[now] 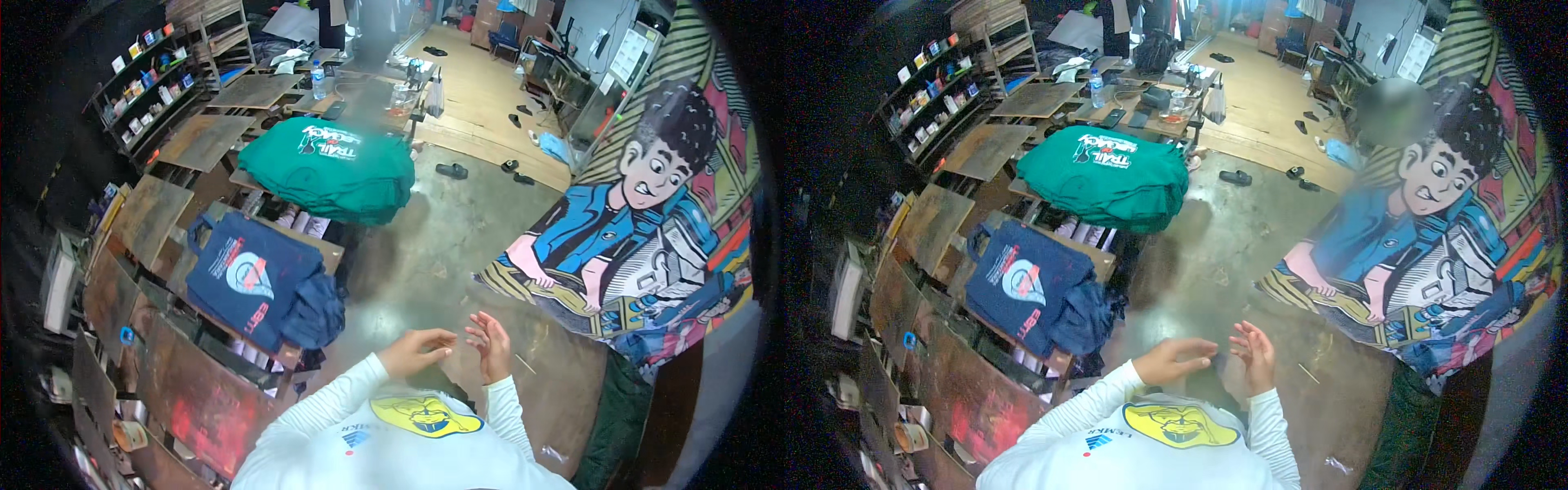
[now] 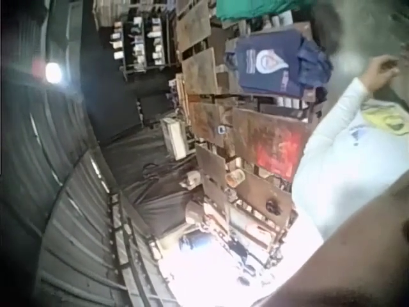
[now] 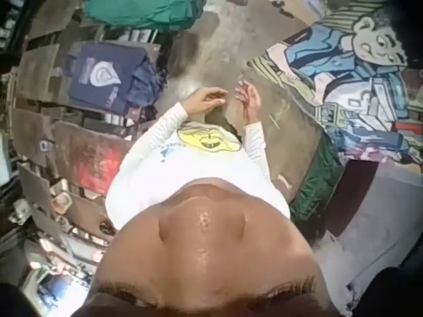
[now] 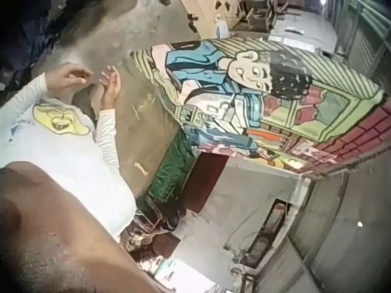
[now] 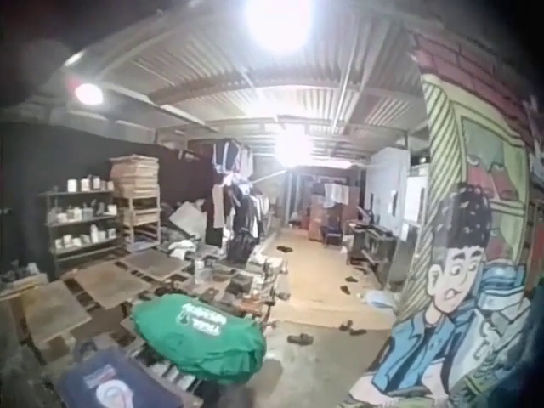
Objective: Applying ink to a screen and spreading it to print a design onto a t-shirt.
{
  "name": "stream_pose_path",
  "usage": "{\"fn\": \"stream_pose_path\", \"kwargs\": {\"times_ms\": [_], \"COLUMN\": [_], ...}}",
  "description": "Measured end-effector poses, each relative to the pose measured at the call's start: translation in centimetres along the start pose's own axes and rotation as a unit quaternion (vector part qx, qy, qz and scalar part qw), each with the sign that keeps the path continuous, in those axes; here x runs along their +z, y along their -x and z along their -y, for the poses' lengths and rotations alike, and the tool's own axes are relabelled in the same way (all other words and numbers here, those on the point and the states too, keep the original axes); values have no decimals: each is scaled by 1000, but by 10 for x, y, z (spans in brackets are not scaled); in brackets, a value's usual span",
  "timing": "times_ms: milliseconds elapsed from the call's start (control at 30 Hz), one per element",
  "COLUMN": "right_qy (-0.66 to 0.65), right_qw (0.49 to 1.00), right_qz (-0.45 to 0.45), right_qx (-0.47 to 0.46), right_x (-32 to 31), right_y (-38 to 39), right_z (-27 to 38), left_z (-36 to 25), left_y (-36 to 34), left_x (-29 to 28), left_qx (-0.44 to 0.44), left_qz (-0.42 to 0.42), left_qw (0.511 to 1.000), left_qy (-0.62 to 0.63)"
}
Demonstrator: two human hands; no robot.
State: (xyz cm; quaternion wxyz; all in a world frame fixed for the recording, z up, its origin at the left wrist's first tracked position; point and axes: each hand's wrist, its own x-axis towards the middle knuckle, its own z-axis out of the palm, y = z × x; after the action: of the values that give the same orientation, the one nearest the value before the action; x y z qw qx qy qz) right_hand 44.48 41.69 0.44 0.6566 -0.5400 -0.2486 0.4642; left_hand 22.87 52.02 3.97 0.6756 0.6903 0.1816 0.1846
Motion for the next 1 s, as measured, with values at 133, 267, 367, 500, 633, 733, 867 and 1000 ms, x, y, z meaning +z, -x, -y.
{"fn": "stream_pose_path", "kwargs": {"times_ms": [133,267,367,500,633,733,867,1000], "right_qy": [23,54,55,89,116,108,134,159], "right_qw": [1000,998,996,982,965,959,950,941], "right_qz": [1,36,70,158,219,242,257,262], "right_qx": [16,7,13,50,81,104,117,142], "right_x": [-24,-32,-29,-20,10,34,65,93], "right_y": [-96,-202,-278,-377,-454,-512,-586,-655], "right_z": [1,24,52,66,85,80,68,65], "left_z": [15,36,14,6,12,30,41,43], "left_y": [-74,-160,-229,-300,-329,-336,-356,-410], "left_x": [-40,-72,-101,-146,-189,-226,-273,-341], "left_qx": [-41,-68,-80,-10,1,-8,16,19], "left_qz": [-19,-74,-131,-229,-340,-424,-491,-515], "left_qw": [999,995,988,973,936,899,860,844], "left_qy": [19,25,-15,-24,92,111,133,152]}}
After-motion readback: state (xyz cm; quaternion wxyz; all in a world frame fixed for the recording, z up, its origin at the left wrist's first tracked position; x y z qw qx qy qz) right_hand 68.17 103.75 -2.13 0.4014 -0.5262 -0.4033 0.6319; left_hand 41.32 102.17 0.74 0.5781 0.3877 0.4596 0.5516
